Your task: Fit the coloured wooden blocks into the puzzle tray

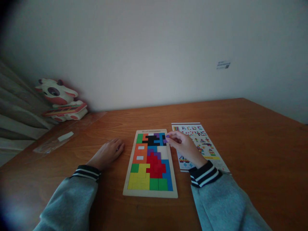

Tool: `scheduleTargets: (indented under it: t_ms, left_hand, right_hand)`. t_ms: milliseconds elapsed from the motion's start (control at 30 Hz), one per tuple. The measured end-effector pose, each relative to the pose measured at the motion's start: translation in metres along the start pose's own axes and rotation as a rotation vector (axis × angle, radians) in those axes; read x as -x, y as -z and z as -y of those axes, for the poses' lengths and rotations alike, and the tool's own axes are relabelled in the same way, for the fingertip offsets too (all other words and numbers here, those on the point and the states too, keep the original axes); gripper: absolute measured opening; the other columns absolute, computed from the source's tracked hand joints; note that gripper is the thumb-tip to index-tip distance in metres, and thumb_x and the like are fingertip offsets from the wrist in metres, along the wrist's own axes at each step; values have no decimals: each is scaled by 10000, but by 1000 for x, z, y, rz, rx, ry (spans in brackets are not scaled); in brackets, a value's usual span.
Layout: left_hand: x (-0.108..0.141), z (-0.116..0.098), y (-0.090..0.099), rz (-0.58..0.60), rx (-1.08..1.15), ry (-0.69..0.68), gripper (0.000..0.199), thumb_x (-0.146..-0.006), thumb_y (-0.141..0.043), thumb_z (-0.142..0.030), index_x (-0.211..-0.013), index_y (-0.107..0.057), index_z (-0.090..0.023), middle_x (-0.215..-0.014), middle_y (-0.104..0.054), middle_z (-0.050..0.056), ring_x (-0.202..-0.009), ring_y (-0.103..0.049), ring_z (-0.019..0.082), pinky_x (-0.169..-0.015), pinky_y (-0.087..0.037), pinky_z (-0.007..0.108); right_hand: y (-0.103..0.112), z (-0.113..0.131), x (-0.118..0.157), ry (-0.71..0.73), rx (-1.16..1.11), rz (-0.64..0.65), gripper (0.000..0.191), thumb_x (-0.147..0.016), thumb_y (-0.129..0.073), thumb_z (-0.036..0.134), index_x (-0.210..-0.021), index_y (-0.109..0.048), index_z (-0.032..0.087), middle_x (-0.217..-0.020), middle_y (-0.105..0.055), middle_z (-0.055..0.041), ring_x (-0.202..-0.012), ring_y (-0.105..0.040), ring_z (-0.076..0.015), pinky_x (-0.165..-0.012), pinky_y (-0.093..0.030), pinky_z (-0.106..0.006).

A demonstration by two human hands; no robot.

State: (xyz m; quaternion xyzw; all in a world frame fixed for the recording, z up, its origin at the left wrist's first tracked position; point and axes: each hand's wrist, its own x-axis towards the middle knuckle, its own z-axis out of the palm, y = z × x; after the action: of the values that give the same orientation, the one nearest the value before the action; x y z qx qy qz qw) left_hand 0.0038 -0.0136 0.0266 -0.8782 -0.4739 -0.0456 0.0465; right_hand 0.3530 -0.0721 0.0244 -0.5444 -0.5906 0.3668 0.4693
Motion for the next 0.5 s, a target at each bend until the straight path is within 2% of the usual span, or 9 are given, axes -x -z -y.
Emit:
scheduleTargets:
  t_ms: [200, 300, 400, 500]
  left_hand:
    - [2, 2, 1, -23, 65, 78, 270, -1016, -402, -359, -871, -553, -188, -854, -643, 63, -720, -633, 196, -658, -455, 300]
    - [3, 0, 1, -36, 113, 65, 293, -1012, -419, -424, -886, -542, -190, -875, -649, 64, -714, -629, 193, -649, -447, 299]
    - [3, -2, 2, -20, 132, 67, 290, -1011, -421, -432, -895, -534, -191, -900, -653, 72, -736, -635, 205, -660, -449, 309]
    - [4, -1, 3, -15, 149, 66, 288, -1009, -420, -431, -893, -532, -193, -907, -653, 73, -746, -637, 207, -668, -449, 310]
  right_hand:
    - [1, -2, 0, -23, -42, 3, 323, -782, -715, 495, -940, -668, 217, -917, -727, -57, -803, -695, -199, -740, -573, -359]
    - [-2, -4, 1, -36, -80, 8, 380, -794, -713, 485, -1068, -655, 229, -922, -710, -43, -775, -701, -195, -724, -589, -367]
    - [-5, -7, 2, -23, -60, 23, 411, -832, -682, 483, -1162, -639, 242, -929, -705, -38, -809, -706, -197, -771, -589, -383]
    - [-8, -9, 2, -13, -28, 40, 334, -840, -672, 492, -1043, -661, 227, -942, -712, -47, -802, -698, -190, -762, -575, -370]
